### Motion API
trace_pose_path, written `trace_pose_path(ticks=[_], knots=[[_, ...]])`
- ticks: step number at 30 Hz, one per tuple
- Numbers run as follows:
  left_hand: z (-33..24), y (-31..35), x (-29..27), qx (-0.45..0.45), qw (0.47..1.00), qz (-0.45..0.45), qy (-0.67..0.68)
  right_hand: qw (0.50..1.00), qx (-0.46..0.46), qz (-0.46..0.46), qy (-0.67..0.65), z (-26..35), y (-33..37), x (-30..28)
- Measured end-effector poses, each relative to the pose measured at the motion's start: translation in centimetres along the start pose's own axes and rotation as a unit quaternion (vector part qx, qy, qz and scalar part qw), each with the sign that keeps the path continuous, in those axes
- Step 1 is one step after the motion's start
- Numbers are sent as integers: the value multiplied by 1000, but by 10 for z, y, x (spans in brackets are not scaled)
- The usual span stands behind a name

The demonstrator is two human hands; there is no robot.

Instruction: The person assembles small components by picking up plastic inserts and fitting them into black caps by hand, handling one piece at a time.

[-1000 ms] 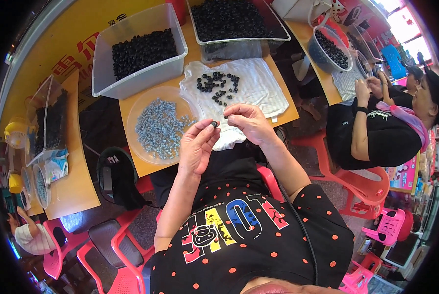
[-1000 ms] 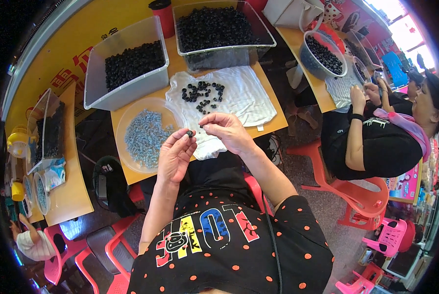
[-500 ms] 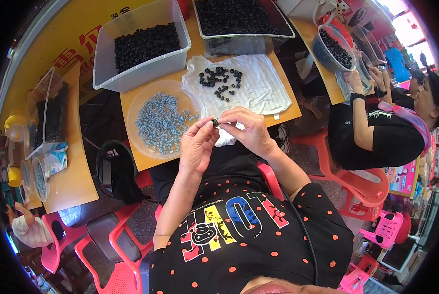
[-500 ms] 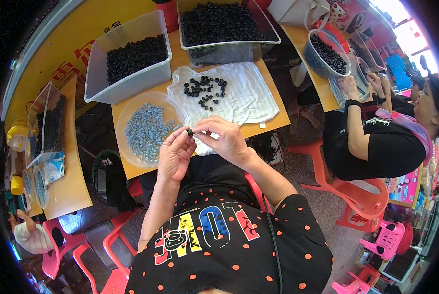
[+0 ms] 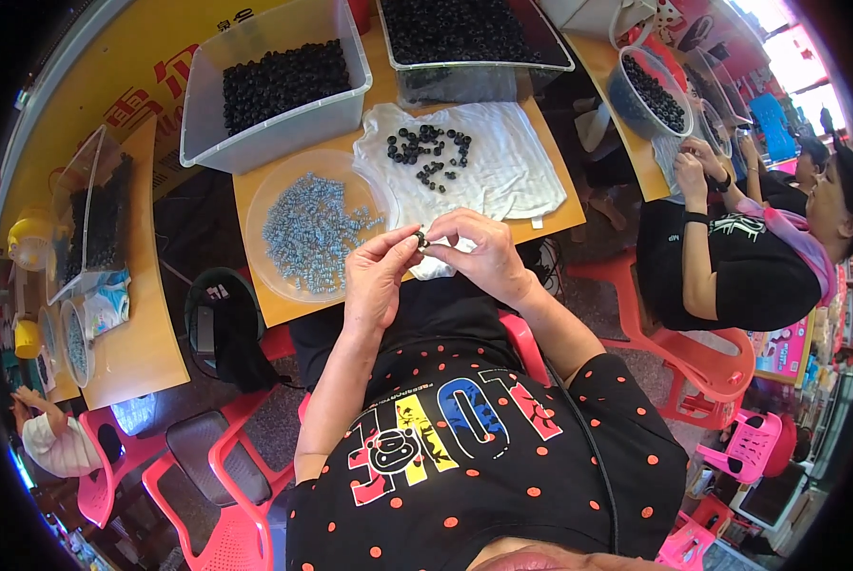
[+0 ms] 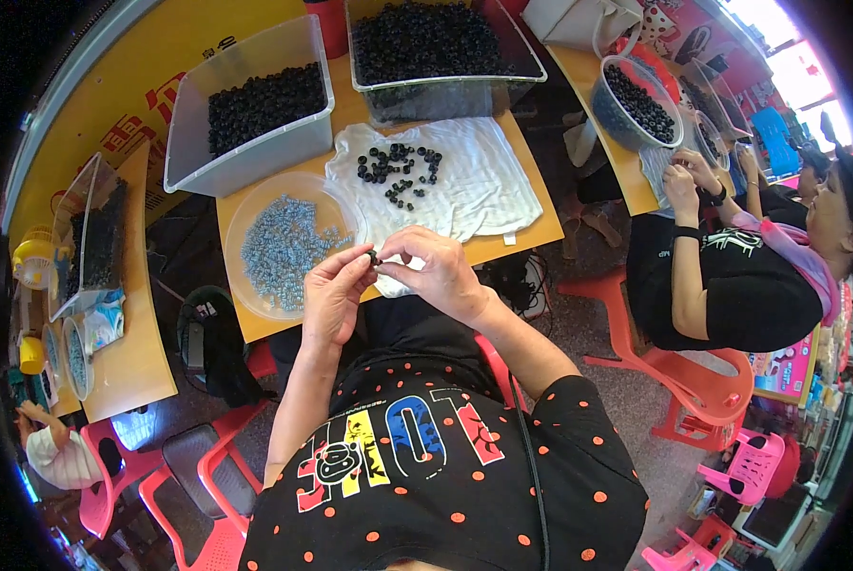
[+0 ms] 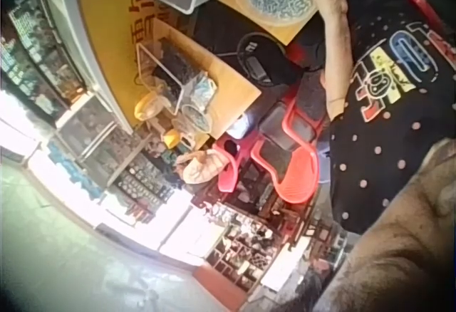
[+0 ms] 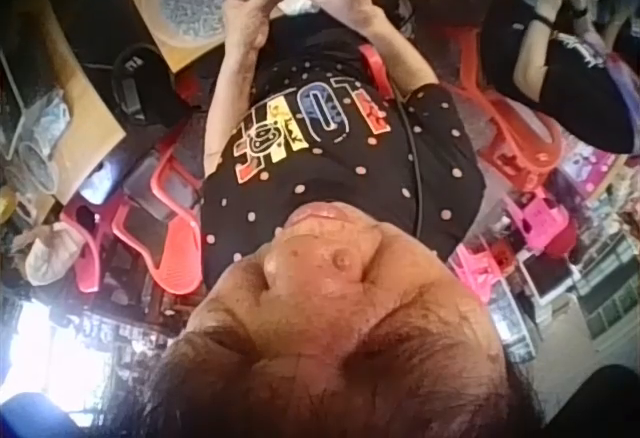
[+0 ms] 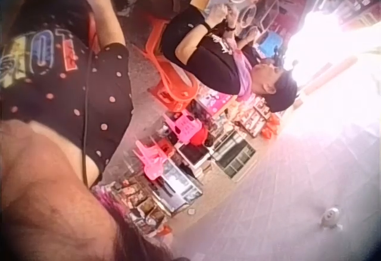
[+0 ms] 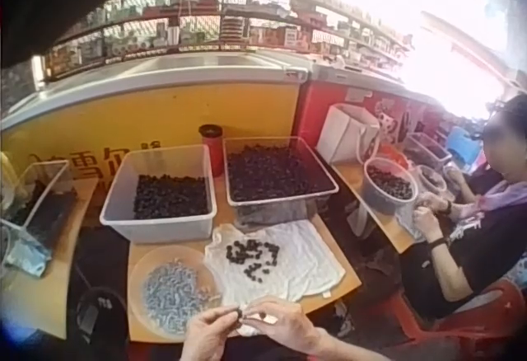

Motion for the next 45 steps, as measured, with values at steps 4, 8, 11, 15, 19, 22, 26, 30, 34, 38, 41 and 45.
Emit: trace_pose_path(ticks=[4, 8, 11, 15, 19, 22, 26, 30, 34, 38, 41, 45], knots=[[-2, -1, -1, -53, 998, 36, 22, 981, 140, 74, -113, -12, 5, -3], [-6, -3, -1, -96, 991, 92, 27, 957, 183, 100, -200, -19, 7, -2], [-11, -4, -2, -118, 986, 120, 23, 971, 114, 146, -150, -13, 4, -3], [-10, -5, -6, -139, 983, 121, 12, 968, 109, 158, -163, -12, 5, 1], [-7, -5, -9, -154, 982, 110, 9, 976, 96, 143, -132, -11, 7, 5], [-2, -6, -11, -179, 978, 107, 10, 980, 87, 141, -111, -14, 11, 9], [7, -3, -14, -194, 977, 83, 21, 977, 116, 151, -101, -19, 16, 14], [12, -3, -21, -195, 976, 85, 45, 965, 119, 163, -169, -30, 17, 13], [-18, -17, -11, -139, 988, 73, -9, 946, 202, 55, -248, -67, 2, -15], [-97, -57, -10, 14, 995, 68, -74, 973, 227, -38, 15, -133, -20, -51], [-165, -91, -15, 155, 983, -6, -101, 970, 165, -65, 164, -161, -37, -52], [-204, -120, -18, 272, 921, -133, -245, 965, 111, -2, 239, -186, -47, -45]])
Point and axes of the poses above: each hand's wrist, its own y-axis away from the middle knuckle, its own x-axis out of the palm, z = x × y, the point moved 3 cm from there along -y, towards the middle knuckle, and after that the axes turned 5 degrees about -x, right-handed, at the moved point
